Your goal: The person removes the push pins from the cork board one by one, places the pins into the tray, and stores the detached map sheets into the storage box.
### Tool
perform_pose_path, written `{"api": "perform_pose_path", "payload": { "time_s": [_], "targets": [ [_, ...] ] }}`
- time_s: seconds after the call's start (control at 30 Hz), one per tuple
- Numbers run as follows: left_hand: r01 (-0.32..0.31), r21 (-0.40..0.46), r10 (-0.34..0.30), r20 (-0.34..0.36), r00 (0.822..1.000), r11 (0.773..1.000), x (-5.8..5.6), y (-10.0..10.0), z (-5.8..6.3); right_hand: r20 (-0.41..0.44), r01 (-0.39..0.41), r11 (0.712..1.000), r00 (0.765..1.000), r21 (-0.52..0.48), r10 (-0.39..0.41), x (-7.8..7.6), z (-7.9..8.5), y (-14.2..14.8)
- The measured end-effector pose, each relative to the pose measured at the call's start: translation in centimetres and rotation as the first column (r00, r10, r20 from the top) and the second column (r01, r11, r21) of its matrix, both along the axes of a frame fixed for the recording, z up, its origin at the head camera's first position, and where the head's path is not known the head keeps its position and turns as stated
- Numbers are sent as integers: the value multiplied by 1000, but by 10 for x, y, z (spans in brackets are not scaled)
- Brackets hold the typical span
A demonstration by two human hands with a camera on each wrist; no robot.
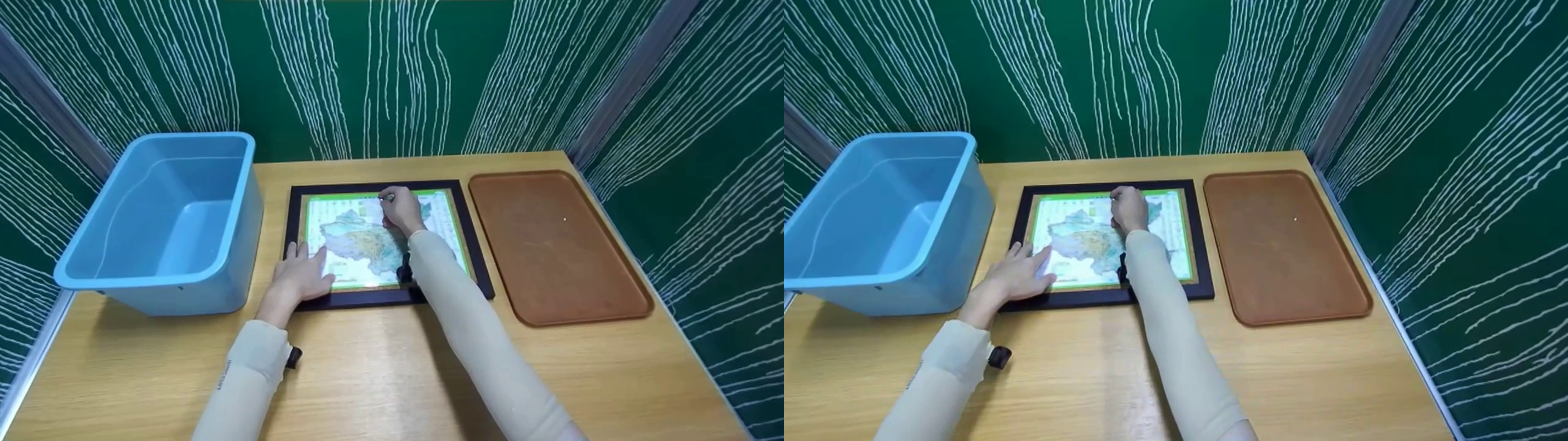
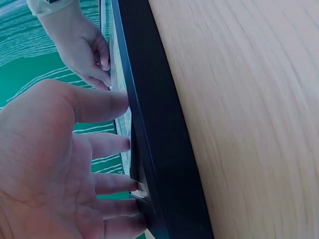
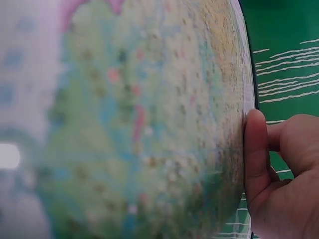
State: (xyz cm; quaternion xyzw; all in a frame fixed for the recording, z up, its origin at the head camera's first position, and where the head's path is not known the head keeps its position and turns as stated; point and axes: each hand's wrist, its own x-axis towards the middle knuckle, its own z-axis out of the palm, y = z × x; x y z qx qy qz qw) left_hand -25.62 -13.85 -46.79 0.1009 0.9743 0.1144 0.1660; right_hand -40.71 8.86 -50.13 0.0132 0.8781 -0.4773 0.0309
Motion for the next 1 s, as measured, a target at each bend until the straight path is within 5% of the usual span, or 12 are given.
{"api": "perform_pose_path", "payload": {
  "time_s": [0.33,1.0],
  "targets": [
    [3,34,-3,0,1000,999,2,-3,-2,100,3,1000,995,-30,0,-1,1,-1],
    [32,15,-32,17,999,999,-4,-2,-1,128,27,995,992,-93,-15,-5,-1,3]
  ]
}}
